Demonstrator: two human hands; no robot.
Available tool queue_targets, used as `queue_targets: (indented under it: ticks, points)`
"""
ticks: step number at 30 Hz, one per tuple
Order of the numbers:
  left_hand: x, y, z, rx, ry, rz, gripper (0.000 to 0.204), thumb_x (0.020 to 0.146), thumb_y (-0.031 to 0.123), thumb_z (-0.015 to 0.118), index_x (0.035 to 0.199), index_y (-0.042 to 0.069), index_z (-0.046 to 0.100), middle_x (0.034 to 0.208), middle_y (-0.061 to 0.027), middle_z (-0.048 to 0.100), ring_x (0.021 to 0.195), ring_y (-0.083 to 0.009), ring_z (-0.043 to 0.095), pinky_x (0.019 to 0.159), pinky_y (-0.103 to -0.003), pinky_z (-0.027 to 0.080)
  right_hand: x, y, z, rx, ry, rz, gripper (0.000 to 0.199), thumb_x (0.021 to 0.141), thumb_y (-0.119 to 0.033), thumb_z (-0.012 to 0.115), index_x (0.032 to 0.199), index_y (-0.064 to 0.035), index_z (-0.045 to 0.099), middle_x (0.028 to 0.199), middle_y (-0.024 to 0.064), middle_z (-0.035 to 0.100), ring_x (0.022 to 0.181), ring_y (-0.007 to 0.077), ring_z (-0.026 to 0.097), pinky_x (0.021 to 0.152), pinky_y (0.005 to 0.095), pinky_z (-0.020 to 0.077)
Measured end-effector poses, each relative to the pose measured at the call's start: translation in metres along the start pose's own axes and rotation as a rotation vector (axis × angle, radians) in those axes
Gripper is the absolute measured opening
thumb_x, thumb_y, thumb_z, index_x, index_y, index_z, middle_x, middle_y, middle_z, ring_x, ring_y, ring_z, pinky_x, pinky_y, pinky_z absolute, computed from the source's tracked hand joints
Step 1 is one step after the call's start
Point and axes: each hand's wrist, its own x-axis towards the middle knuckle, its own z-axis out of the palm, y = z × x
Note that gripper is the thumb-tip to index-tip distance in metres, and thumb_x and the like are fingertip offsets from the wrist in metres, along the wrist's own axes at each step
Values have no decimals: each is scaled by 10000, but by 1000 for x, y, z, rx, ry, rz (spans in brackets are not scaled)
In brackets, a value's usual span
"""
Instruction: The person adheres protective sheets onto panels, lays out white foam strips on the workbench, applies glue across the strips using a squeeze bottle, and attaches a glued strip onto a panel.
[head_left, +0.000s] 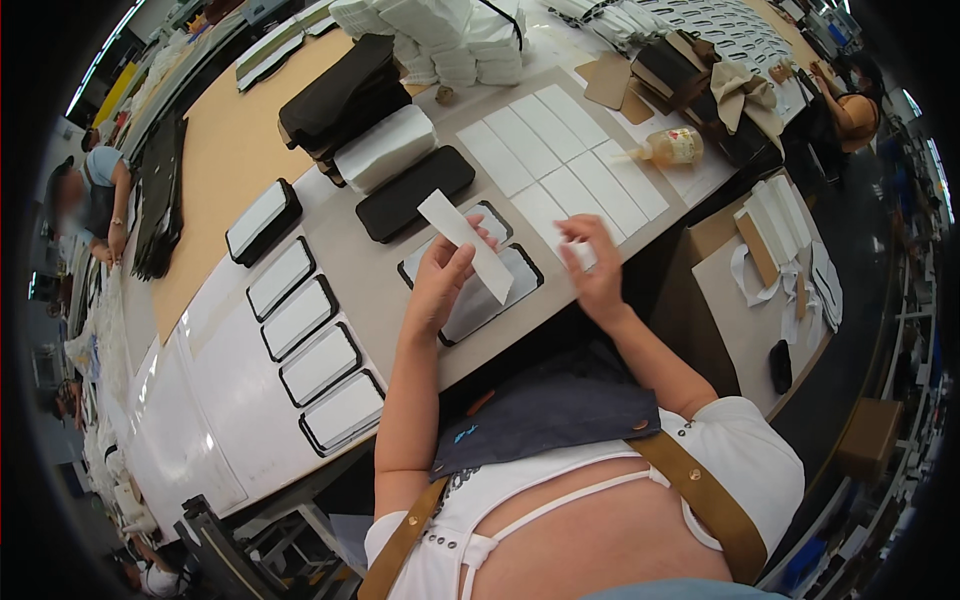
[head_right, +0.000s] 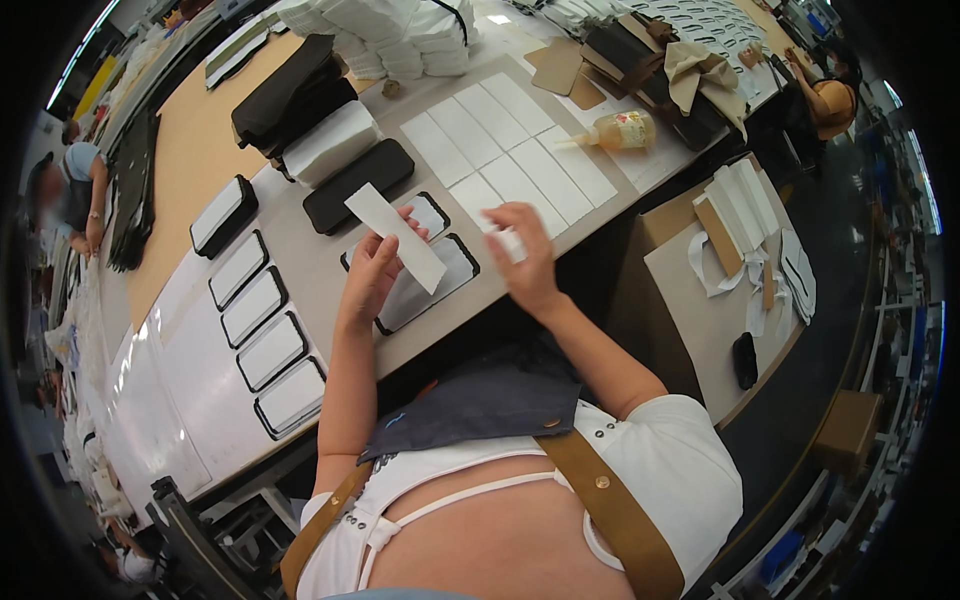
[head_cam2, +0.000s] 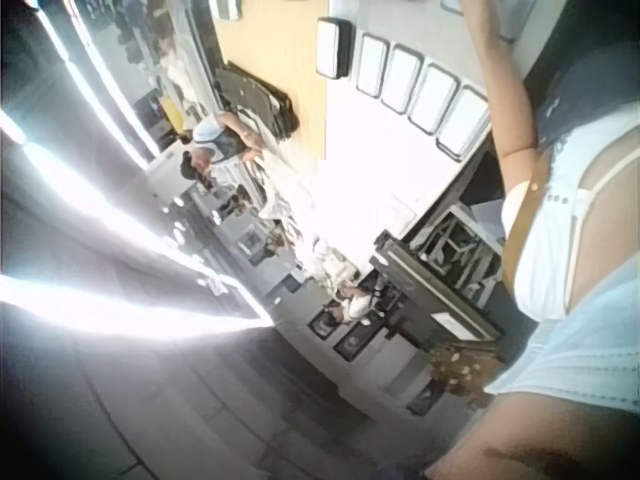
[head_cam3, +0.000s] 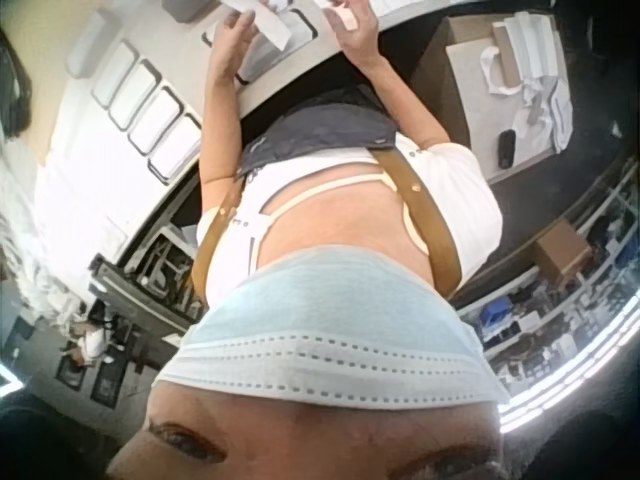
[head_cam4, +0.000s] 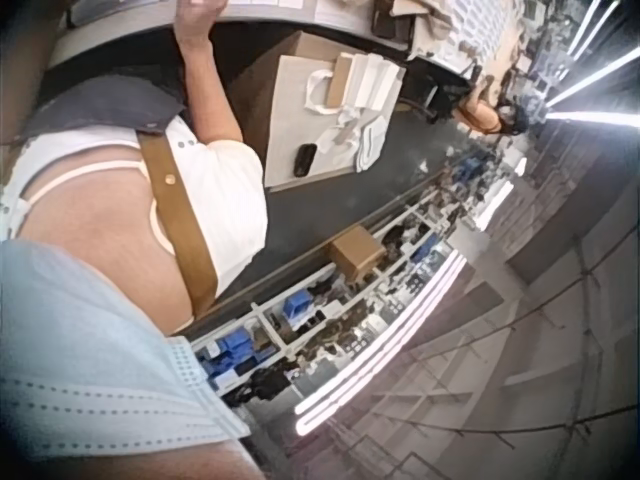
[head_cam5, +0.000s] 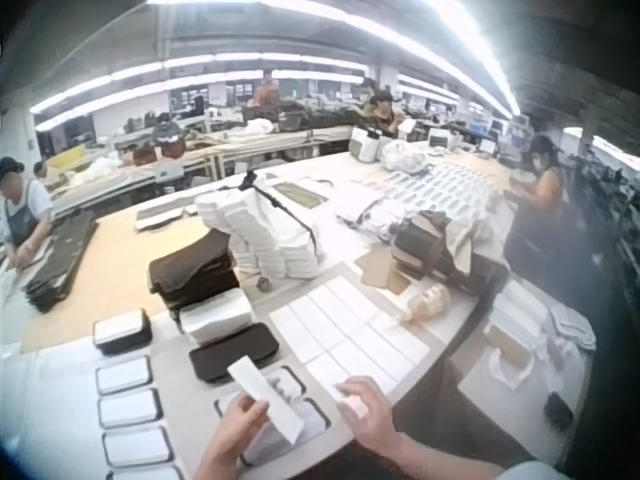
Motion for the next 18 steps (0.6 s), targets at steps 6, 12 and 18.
queue_targets:
  ticks: [6, 12, 18]
  points:
    - [0, -1, -4, -49, 26, 33, 546, 958, 249, 695, 1411, 17, 499, 1255, -84, 589, 1179, -201, 606, 1046, -383, 480, 12, -42, 60, -128, -210, -232, 349, 827, -101, 775, 1148, -58, 648, 1164, 118, 606, 1005, 292, 590, 999, 414, 404]
    - [1, -4, 3, -8, 16, 118, 441, 982, 233, 665, 1334, -1, 538, 1204, -83, 607, 1110, -189, 619, 983, -351, 518, 36, -18, 36, 237, -165, 217, 120, 918, -62, 688, 1025, -15, 663, 919, 40, 693, 859, 116, 625, 814, 294, 487]
    - [5, -7, -18, 68, 24, 78, 293, 1031, 211, 592, 1234, 2, 571, 910, -45, 646, 874, -146, 636, 838, -298, 524, 54, 37, -78, 517, -1, 620, 196, 998, -133, 629, 1146, -7, 651, 991, -9, 694, 916, 37, 617, 849, 218, 481]
